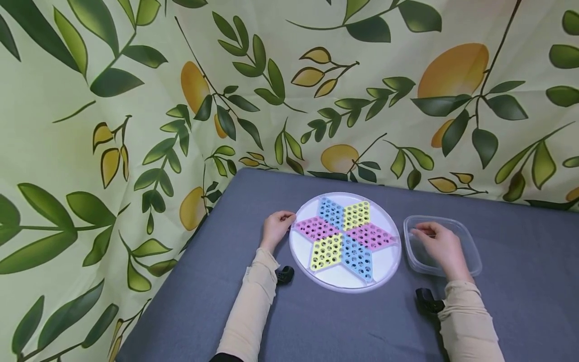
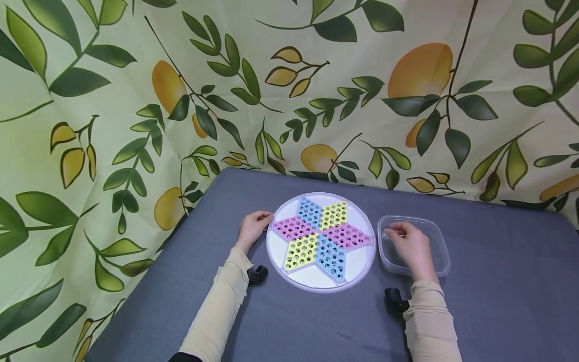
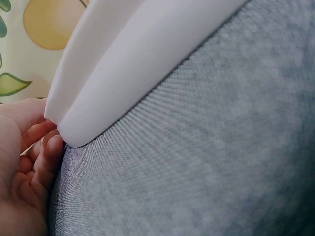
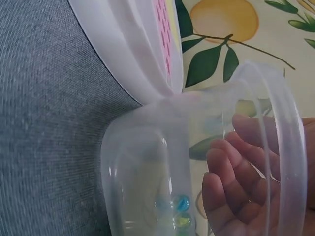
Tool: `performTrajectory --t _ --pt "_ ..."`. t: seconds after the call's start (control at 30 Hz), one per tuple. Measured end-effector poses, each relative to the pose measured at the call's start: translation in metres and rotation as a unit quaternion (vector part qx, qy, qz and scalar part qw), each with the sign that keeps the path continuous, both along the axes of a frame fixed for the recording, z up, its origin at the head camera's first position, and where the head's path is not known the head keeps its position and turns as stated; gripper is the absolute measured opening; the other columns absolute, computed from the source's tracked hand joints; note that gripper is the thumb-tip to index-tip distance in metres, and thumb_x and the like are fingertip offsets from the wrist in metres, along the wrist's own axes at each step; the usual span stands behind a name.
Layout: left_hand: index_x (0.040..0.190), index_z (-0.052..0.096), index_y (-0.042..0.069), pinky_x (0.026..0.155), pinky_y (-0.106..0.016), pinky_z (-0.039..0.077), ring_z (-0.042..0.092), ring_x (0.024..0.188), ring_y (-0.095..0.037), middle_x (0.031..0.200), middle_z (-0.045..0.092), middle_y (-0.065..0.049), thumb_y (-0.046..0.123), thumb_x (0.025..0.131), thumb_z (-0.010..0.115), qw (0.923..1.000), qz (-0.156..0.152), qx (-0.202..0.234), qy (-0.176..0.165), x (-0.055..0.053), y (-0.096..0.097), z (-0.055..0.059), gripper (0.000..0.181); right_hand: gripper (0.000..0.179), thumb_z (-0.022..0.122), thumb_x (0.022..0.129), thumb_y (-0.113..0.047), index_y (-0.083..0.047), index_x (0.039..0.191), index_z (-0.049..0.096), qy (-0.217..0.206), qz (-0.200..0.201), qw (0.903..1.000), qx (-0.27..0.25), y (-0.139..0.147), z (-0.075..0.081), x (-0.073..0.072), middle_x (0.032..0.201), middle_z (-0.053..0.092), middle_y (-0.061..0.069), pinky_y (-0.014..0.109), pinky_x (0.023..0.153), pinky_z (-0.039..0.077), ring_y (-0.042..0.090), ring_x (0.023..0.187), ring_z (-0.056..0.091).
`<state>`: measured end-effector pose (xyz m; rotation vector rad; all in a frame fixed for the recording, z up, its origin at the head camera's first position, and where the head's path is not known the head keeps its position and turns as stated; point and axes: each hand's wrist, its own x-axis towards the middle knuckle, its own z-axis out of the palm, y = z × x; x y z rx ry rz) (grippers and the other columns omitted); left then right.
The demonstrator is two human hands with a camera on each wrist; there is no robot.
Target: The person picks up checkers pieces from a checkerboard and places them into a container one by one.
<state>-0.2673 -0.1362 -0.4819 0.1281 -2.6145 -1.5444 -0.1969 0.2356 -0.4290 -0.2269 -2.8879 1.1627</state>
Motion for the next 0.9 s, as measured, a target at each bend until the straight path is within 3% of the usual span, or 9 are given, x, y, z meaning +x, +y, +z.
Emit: performTrajectory --t 0.17,0.27,0.43,0.5,0.6,0.8,0.9 --pt "0.1 0.071 0.006 0.065 -0.024 0.052 0.059 0.072 -0.013 0.087 0.067 -0.012 0.023 0.089 0.062 1.0 -0.003 0.002 0.001 0.0 0.002 -0.002 0.022 0.046 0.048 0.095 -0.037 0.002 0.117 0.058 0.024 -0.018 0.9995 0.006 0.009 -0.002 0.004 0.105 0.06 0.023 0.028 0.065 0.039 0.029 0.091 0.055" --pt "0.1 0.071 0.005 0.065 -0.024 0.052 0.059 0.072 -0.013 0.086 0.067 -0.012 0.022 0.088 0.063 1.0 -0.004 0.002 0.003 0.001 0.003 -0.003 0.022 0.05 0.048 0.093 -0.044 0.0 0.116 0.059 0.035 -0.045 0.9983 -0.005 0.017 -0.009 0.007 0.098 0.063 0.016 0.027 0.062 0.039 0.017 0.082 0.055" --pt "0.1 0.071 0.005 0.065 -0.023 0.051 0.058 0.071 -0.011 0.086 0.067 -0.012 0.022 0.088 0.063 0.9999 -0.008 0.007 0.002 -0.002 0.002 -0.002 0.022 0.054 0.049 0.088 -0.056 -0.009 0.111 0.062 0.059 -0.094 0.9937 -0.019 0.027 -0.019 0.008 0.078 0.06 -0.013 0.026 0.055 0.041 -0.006 0.069 0.049" --pt "0.101 0.071 0.004 0.065 -0.023 0.051 0.058 0.071 -0.01 0.087 0.067 -0.013 0.021 0.089 0.062 0.9996 -0.011 0.026 -0.005 -0.005 0.001 -0.002 0.023 0.052 0.049 0.088 -0.056 -0.011 0.11 0.063 0.069 -0.103 0.9919 -0.028 0.025 -0.013 0.01 0.074 0.054 -0.022 0.023 0.054 0.041 -0.011 0.066 0.047" --pt "0.103 0.07 0.004 0.065 -0.023 0.052 0.058 0.071 -0.01 0.09 0.067 -0.014 0.021 0.089 0.061 0.9985 -0.02 0.047 -0.019 -0.009 -0.003 -0.002 0.024 0.051 0.051 0.089 -0.052 -0.009 0.114 0.062 0.071 -0.102 0.9907 -0.055 0.019 0.003 0.017 0.077 0.052 -0.023 0.022 0.056 0.041 -0.01 0.069 0.047" --pt "0.106 0.068 0.003 0.063 -0.022 0.05 0.058 0.069 -0.008 0.093 0.068 -0.014 0.022 0.091 0.059 0.9964 -0.031 0.049 -0.061 0.0 -0.01 -0.009 0.026 0.05 0.05 0.091 -0.049 -0.007 0.118 0.06 0.071 -0.108 0.9899 -0.057 0.011 0.023 0.034 0.075 0.049 -0.03 0.02 0.056 0.04 -0.008 0.069 0.047" --pt "0.107 0.067 0.001 0.061 -0.021 0.049 0.055 0.065 -0.007 0.091 0.067 -0.014 0.021 0.091 0.058 0.9956 -0.036 0.056 -0.065 0.003 -0.012 -0.009 0.026 0.05 0.05 0.091 -0.049 -0.008 0.118 0.06 0.074 -0.114 0.9889 -0.059 0.01 0.029 0.037 0.074 0.048 -0.031 0.02 0.056 0.04 -0.008 0.069 0.047"
